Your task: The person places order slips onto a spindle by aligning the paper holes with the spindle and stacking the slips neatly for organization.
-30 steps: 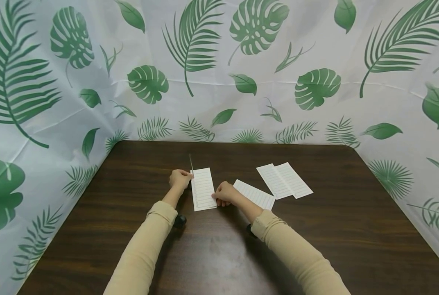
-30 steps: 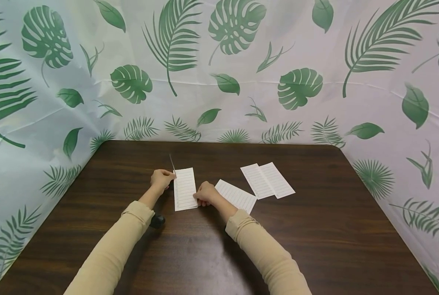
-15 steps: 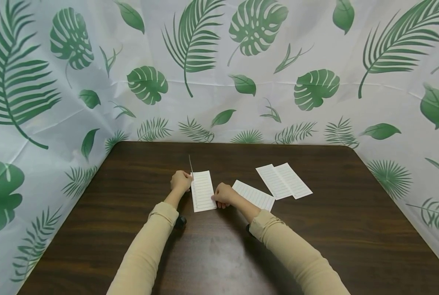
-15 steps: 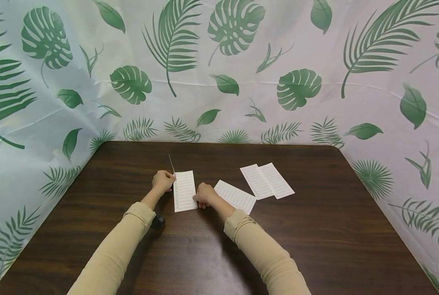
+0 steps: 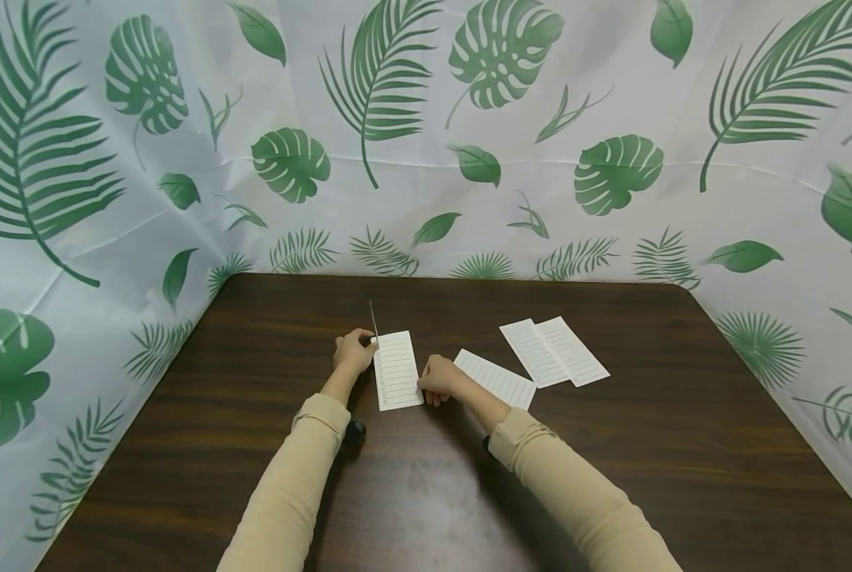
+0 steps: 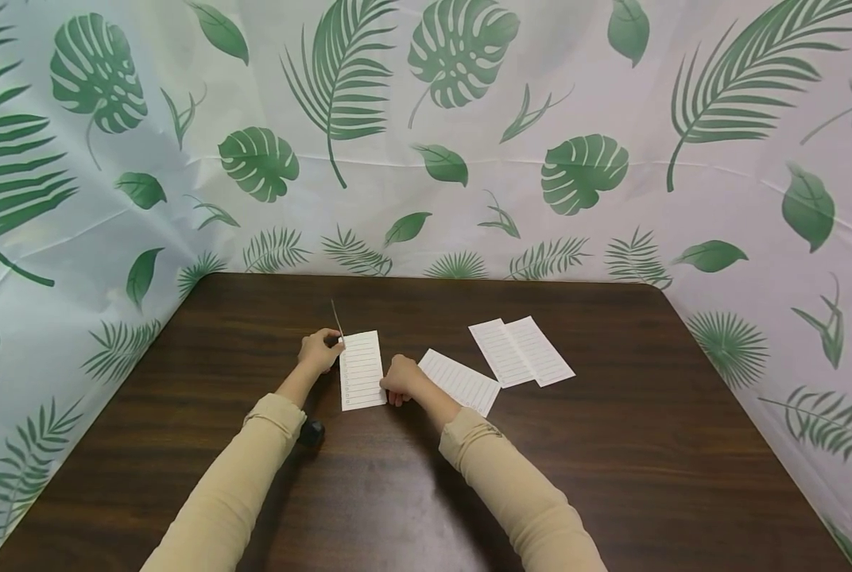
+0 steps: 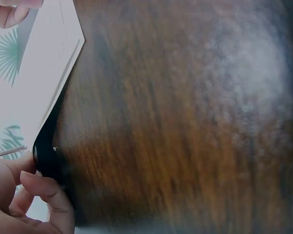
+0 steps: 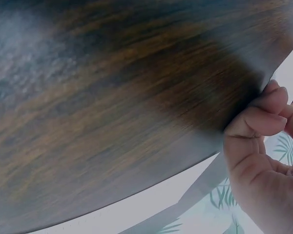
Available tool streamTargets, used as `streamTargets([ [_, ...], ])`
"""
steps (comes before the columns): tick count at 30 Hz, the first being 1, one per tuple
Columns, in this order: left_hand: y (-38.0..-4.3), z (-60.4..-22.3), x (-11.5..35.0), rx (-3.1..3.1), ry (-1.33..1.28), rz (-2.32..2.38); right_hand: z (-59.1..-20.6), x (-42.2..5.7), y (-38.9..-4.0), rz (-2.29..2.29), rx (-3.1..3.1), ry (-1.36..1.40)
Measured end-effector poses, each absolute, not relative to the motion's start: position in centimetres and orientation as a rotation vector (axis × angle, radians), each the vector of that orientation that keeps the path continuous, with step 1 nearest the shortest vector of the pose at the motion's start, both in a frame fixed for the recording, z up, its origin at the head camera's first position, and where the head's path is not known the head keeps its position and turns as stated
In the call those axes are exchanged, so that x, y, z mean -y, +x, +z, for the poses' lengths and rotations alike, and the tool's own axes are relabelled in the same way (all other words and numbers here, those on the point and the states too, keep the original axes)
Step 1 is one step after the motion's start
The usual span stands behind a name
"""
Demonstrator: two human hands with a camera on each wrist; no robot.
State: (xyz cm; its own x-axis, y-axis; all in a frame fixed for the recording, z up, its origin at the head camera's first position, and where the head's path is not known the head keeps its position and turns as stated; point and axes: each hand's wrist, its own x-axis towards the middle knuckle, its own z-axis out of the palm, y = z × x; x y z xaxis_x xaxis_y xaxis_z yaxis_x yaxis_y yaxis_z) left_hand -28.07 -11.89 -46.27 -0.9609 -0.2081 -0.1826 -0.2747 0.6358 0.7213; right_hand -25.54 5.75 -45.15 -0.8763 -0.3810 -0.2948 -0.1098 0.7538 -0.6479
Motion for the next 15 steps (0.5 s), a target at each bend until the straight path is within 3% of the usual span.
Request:
streamTargets([
  [15, -28.1, -46.6, 11.8, -2.725, -0.423, 1.290, -46.5, -6.4, -26.1, -1.081, -2.443, -0.337],
])
